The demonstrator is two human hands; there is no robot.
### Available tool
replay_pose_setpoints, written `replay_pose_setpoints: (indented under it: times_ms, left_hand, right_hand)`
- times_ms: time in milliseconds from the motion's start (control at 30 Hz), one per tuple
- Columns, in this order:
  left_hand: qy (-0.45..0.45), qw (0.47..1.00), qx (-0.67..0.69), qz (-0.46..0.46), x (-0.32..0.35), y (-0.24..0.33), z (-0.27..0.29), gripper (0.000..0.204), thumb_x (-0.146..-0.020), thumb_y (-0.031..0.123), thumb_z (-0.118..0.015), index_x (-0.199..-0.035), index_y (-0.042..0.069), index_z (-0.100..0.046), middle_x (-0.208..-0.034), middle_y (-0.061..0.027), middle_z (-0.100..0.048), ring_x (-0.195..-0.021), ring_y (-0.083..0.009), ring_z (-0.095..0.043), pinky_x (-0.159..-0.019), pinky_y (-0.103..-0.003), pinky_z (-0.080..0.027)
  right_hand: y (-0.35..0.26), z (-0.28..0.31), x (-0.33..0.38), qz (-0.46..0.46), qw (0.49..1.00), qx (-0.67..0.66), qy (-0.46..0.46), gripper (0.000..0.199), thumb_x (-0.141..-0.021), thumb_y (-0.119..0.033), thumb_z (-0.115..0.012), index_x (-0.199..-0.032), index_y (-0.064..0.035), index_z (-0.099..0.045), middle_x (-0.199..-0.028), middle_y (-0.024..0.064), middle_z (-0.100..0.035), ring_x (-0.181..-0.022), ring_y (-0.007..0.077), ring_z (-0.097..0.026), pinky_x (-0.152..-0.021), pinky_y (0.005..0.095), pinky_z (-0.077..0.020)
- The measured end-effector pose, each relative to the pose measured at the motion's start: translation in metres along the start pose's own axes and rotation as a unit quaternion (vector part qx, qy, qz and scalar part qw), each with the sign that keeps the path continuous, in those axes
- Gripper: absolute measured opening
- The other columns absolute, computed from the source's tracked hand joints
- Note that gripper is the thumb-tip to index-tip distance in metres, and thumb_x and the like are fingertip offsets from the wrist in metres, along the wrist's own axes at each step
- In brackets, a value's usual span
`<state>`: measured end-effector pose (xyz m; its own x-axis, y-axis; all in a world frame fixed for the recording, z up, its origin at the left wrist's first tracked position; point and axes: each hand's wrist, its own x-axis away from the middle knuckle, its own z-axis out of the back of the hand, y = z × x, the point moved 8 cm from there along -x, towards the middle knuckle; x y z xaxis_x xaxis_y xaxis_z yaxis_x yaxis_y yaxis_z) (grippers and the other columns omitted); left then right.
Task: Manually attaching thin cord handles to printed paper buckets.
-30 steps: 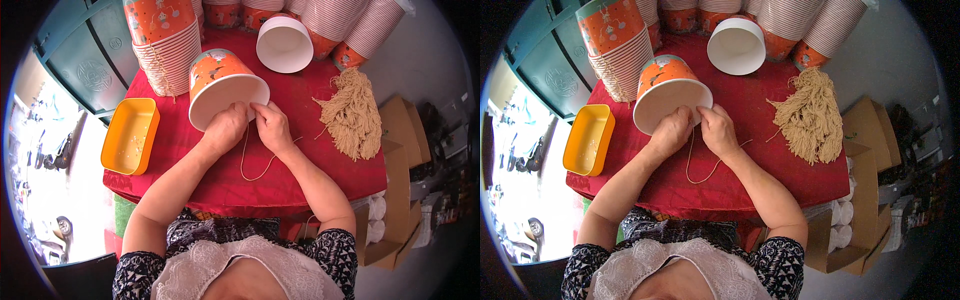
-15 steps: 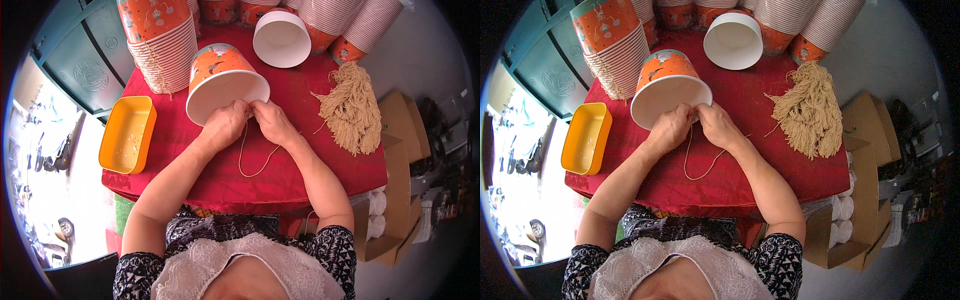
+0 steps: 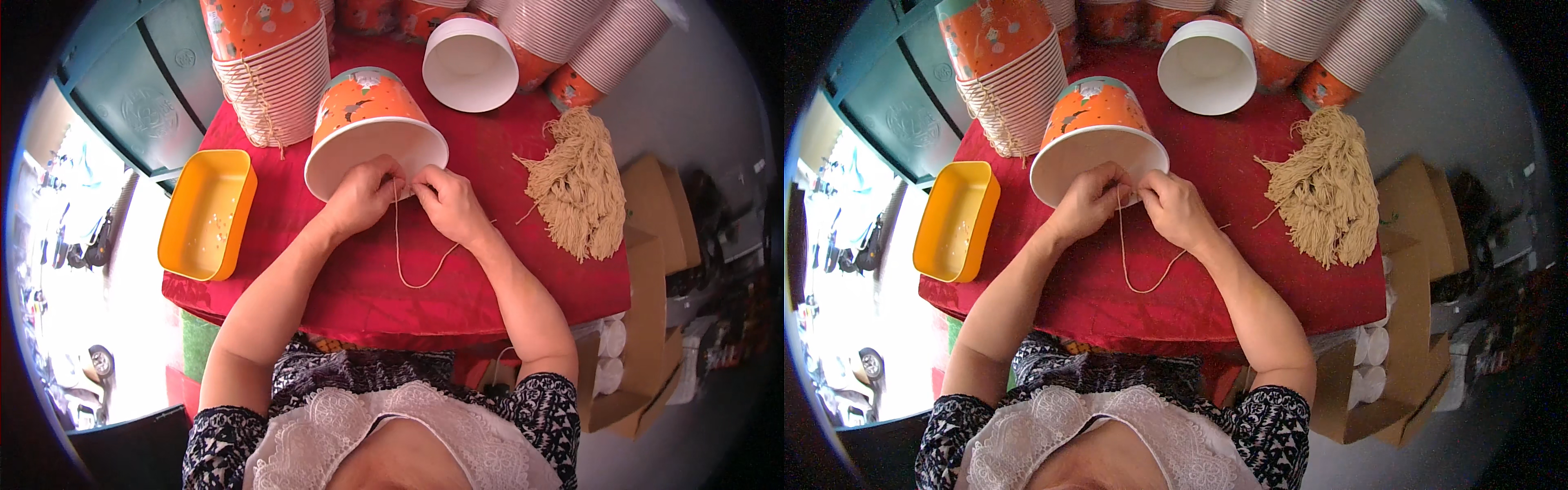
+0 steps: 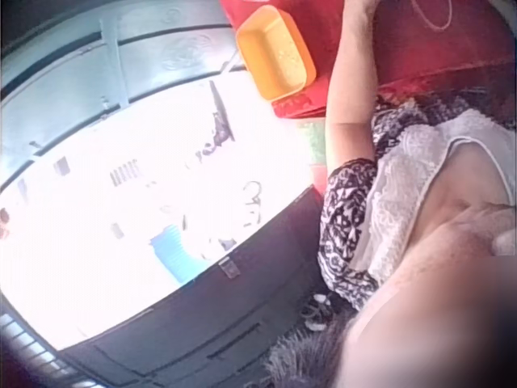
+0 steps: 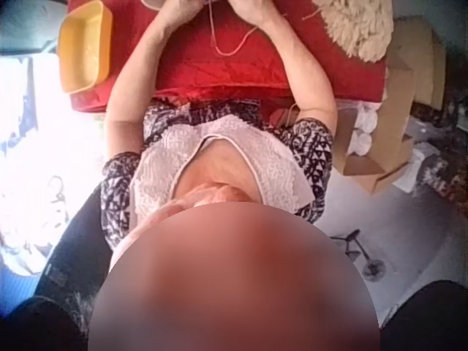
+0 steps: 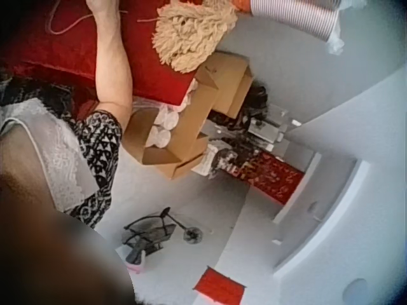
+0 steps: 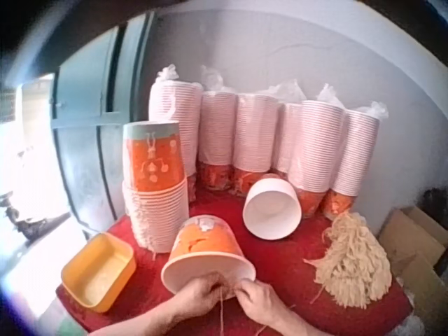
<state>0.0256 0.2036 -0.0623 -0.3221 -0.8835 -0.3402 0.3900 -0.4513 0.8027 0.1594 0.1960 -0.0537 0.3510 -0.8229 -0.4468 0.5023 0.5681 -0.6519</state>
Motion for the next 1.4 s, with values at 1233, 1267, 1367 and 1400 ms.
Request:
replay_pose_setpoints:
  times_ms: [1233,1267,1367,1400]
  left_hand:
    - [-0.034,0.997,-0.022,0.064,-0.003,-0.007,-0.003,0.017,-0.086,0.012,-0.063,-0.085,-0.004,-0.063,-0.076,-0.0152,-0.067,-0.071,-0.0176,-0.061,-0.067,-0.035,-0.049]
    - [-0.033,0.997,-0.022,0.064,-0.003,-0.010,-0.003,0.017,-0.086,0.012,-0.063,-0.085,-0.004,-0.063,-0.076,-0.0152,-0.067,-0.071,-0.0176,-0.061,-0.067,-0.035,-0.049]
    - [-0.042,0.998,-0.028,0.030,-0.001,-0.010,-0.005,0.011,-0.083,0.007,-0.064,-0.089,-0.003,-0.064,-0.082,-0.0167,-0.068,-0.076,-0.0220,-0.064,-0.071,-0.036,-0.050]
    - [-0.043,0.998,-0.042,0.027,0.000,-0.008,-0.007,0.011,-0.082,0.005,-0.064,-0.091,-0.002,-0.063,-0.085,-0.0172,-0.067,-0.079,-0.0250,-0.065,-0.073,-0.037,-0.051]
  right_hand:
    - [0.001,-0.014,0.003,0.019,0.998,0.002,-0.052,0.006,-0.077,0.005,-0.055,-0.083,0.0047,-0.055,-0.093,0.0197,-0.054,-0.084,0.0341,-0.056,-0.075,0.0406,-0.0469]
    - [0.002,-0.015,0.003,0.019,0.998,0.002,-0.052,0.006,-0.077,0.005,-0.055,-0.083,0.0047,-0.055,-0.093,0.0197,-0.054,-0.084,0.0341,-0.056,-0.075,0.0406,-0.0469]
    - [0.005,-0.013,0.002,0.015,0.999,-0.032,-0.036,0.008,-0.081,0.002,-0.056,-0.087,0.0047,-0.059,-0.097,0.0233,-0.056,-0.088,0.0406,-0.058,-0.078,0.0456,-0.0482]
    - [0.007,-0.013,0.002,0.007,0.999,-0.034,-0.038,0.008,-0.082,0.001,-0.056,-0.088,0.0051,-0.060,-0.098,0.0234,-0.056,-0.089,0.0401,-0.058,-0.079,0.0452,-0.0482]
